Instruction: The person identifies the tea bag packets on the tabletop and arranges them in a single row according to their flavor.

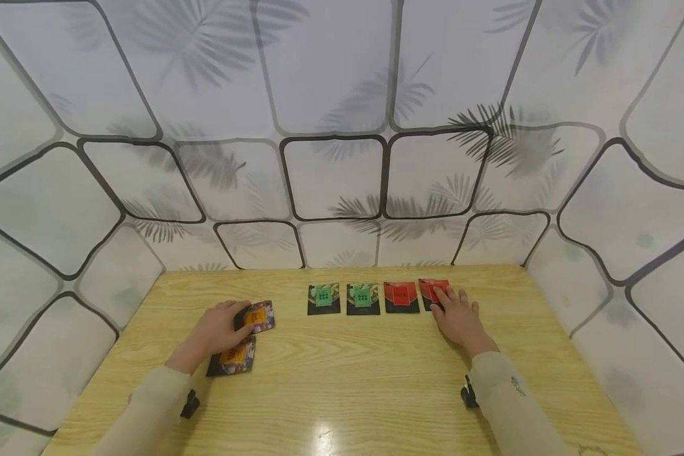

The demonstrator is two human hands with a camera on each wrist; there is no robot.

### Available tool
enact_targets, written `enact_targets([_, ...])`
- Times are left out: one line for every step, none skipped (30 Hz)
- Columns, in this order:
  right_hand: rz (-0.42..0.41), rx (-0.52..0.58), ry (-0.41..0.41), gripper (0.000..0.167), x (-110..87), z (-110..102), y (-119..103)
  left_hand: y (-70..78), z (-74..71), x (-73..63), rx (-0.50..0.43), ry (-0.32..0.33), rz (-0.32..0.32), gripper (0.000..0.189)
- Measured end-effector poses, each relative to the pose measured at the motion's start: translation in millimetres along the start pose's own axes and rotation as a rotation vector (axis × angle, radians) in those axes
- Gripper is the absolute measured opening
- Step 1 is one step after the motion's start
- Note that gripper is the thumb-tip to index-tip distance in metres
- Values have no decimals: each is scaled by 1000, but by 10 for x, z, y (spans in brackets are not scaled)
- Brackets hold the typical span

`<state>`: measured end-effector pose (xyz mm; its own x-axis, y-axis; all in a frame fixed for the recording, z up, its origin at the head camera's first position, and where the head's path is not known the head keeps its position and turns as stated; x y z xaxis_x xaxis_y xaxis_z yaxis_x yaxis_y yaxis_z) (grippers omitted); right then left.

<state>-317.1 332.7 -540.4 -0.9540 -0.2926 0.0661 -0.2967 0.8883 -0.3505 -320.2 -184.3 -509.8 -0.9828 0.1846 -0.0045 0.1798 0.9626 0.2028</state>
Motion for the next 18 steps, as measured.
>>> enact_targets([-2,0,-1,60,-2,-1,-3,2,-6,-7,6,-2,-1,60])
enact_targets([-3,-1,-2,60,-3,-1,-5,4,-8,-13,14,-2,-1,59])
enact_targets([-6,-4,-1,60,-3,-2,-7,7,-10,-20,20,-4,-1,59])
enact_targets([-7,-5,-1,60,-4,-3,-7,10,-14,-24,24,-5,-2,59])
enact_targets([-8,-6,-2,60,-4,-4,-8,10,-17,-28,25,-6,-6,58])
enact_targets([-7,-6,-1,60,-4,-3,-7,9,-18,-30,31,-4,-8,58])
enact_targets([-6,-5,-3,60,-4,1,-5,7,-19,-31,36,-1,-10,58])
enact_targets([-4,-2,-5,60,-6,2,-4,7,-18,-31,41,5,-9,57])
enact_targets([-3,1,-6,60,-6,5,-2,4,-19,-29,47,10,-11,57])
enact_targets([-3,3,-6,60,-7,4,-2,0,-22,-28,58,17,-12,56])
enact_targets([-3,5,-7,60,-8,3,-5,-2,-27,-29,66,25,-13,56])
enact_targets([-4,10,-7,60,-11,-1,-12,-7,-28,-27,74,30,-16,56])
enact_targets([-4,13,-8,60,-13,-5,-19,-9,-32,-27,76,33,-16,56])
enact_targets([-5,14,-6,60,-13,-11,-21,-12,-35,-26,80,36,-18,56])
enact_targets([-6,14,-5,60,-14,-12,-26,-15,-41,-26,81,38,-20,56])
enact_targets([-8,13,-3,60,-14,-16,-29,-14,-45,-28,86,39,-19,56])
enact_targets([-7,16,-3,60,-16,-16,-31,-15,-46,-28,85,38,-22,56])
enact_targets([-6,17,-2,60,-17,-17,-29,-19,-44,-28,85,36,-25,56])
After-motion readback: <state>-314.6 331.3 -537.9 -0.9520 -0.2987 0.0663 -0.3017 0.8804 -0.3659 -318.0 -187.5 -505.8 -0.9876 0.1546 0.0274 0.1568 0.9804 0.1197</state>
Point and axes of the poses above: each hand's wrist, its own x-axis towards the middle knuckle, its own z-axis out of the palm, y = z × x, the point moved 7 cm from there along x, towards the middle knuckle, and after that the axes turned 10 degrees about -z, right-handed, at the moved point
